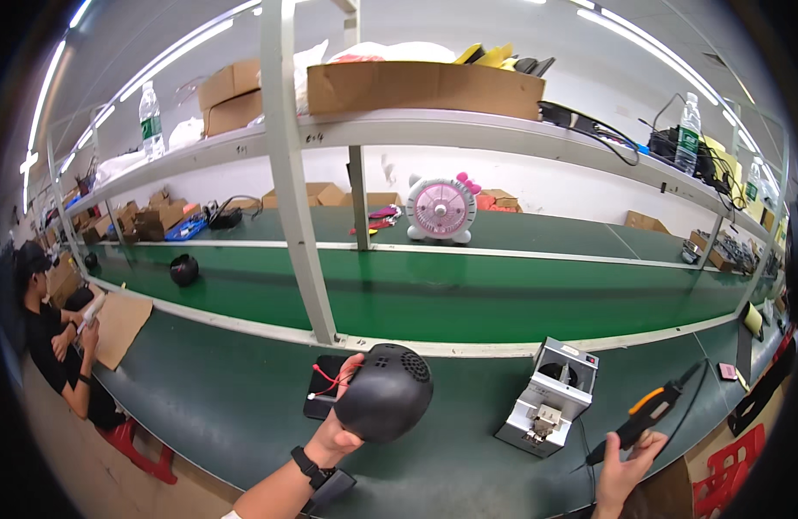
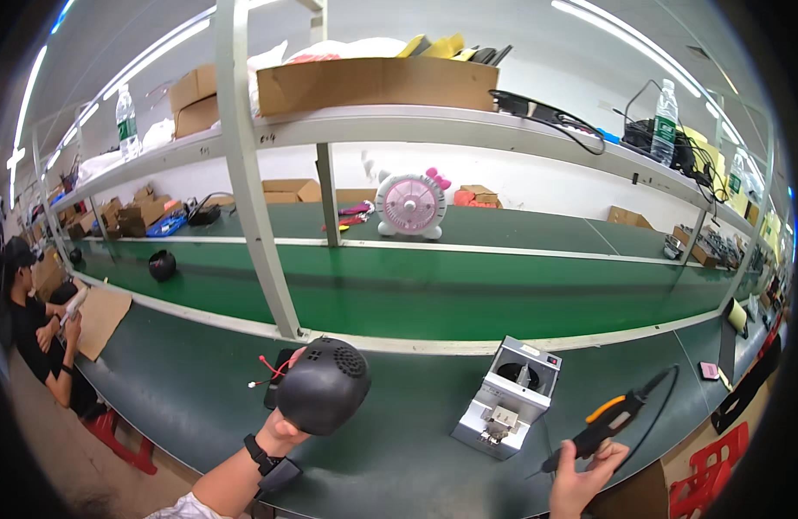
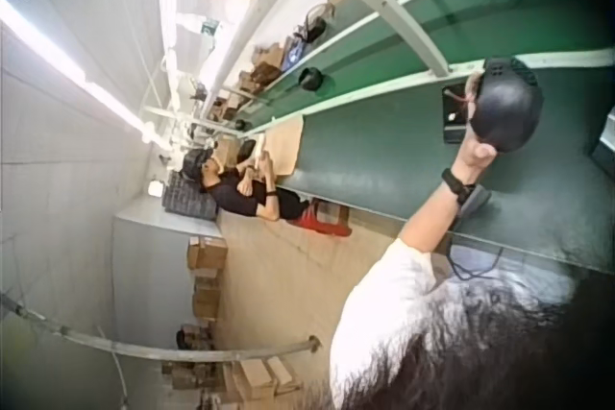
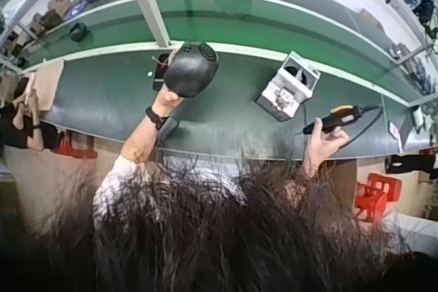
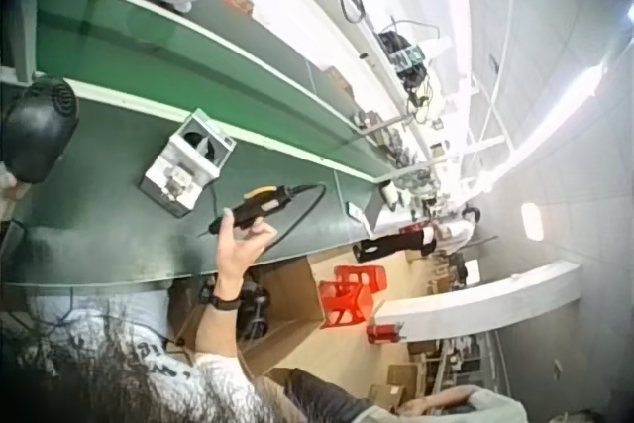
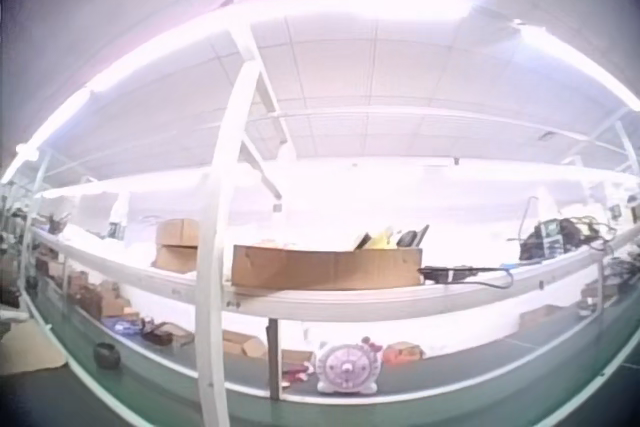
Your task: The person is assembling a round black electronic component, using an electric screwdriver to secure internal parts.
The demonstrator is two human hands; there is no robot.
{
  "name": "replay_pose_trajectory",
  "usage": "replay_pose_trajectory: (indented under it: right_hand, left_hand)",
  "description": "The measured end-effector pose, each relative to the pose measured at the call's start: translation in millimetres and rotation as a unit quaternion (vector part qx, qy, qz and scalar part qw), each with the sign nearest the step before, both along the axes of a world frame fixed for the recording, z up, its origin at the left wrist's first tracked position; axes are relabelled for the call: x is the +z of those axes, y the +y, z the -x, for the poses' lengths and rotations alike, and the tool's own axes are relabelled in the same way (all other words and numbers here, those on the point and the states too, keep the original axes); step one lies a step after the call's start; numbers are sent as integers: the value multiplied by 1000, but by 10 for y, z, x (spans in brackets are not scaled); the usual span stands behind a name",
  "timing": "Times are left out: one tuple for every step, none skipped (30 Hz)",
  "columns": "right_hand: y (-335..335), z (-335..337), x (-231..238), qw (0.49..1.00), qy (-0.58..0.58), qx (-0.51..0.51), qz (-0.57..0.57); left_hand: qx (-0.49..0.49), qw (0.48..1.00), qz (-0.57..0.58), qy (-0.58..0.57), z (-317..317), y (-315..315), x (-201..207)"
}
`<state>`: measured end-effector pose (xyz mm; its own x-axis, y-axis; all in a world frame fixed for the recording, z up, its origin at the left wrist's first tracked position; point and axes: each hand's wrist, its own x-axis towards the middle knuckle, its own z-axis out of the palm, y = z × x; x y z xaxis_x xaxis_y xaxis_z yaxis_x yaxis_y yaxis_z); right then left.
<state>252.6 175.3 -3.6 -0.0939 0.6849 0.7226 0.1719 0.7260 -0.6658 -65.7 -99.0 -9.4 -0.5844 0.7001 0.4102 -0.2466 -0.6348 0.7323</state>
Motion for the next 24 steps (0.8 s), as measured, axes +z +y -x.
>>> replay_pose_trajectory:
  right_hand:
    - [-121,142,23,997,53,28,47]
    - [-177,187,21,987,49,96,119]
    - [-269,273,17,980,60,130,135]
    - [-354,367,47,973,71,162,151]
    - [-330,387,-39,972,51,177,148]
    - [-378,517,-117,971,108,174,124]
    - [-383,528,-140,971,66,180,141]
    - [-396,535,-164,970,22,183,159]
    - [-424,602,-195,964,44,203,164]
    - [-483,650,-151,963,47,203,169]
    - [-431,644,-244,959,56,218,169]
    - [-373,633,-323,955,65,235,169]
    - [-636,879,-16,962,63,216,155]
    - [-753,968,107,964,54,215,149]
    - [-827,1029,190,920,102,286,249]
    - [-873,1040,236,860,148,346,346]
    - [-831,1095,187,840,134,383,360]
    - [-819,1195,159,817,122,420,375]
    - [-892,1273,146,782,140,447,411]
    - [-978,1373,136,757,131,473,431]
    - [-1026,1416,95,750,122,481,437]
    - [-1059,1443,56,743,114,488,444]
    - [-1074,1468,26,745,112,484,445]
    - [-1084,1483,1,751,116,481,438]
  left_hand:
    - [-25,1000,-12,-14,0,4,1]
    - [-21,999,-16,-22,24,17,-40]
    - [-21,1000,4,8,68,35,-99]
    - [-24,999,23,37,112,76,-173]
    - [-37,999,30,26,134,117,-244]
    - [-34,999,25,19,137,113,-290]
    - [-43,998,31,18,139,108,-340]
    - [-52,998,37,15,139,95,-406]
    - [-57,998,30,8,142,84,-479]
    - [-57,998,21,-2,126,99,-499]
    - [-76,997,33,0,101,98,-486]
    - [-93,995,43,3,81,100,-493]
    - [-96,994,48,24,89,98,-543]
    - [-96,994,40,17,98,105,-575]
    - [-96,993,46,51,104,105,-585]
    - [-98,990,53,84,83,103,-589]
    - [-93,988,52,115,84,103,-564]
    - [-97,988,48,110,82,104,-547]
    - [-101,988,35,108,71,109,-530]
    - [-101,989,25,107,61,71,-503]
    - [-113,989,16,94,47,73,-478]
    - [-119,989,13,92,30,80,-479]
    - [-129,990,14,52,17,82,-487]
    - [-140,990,16,12,5,86,-497]
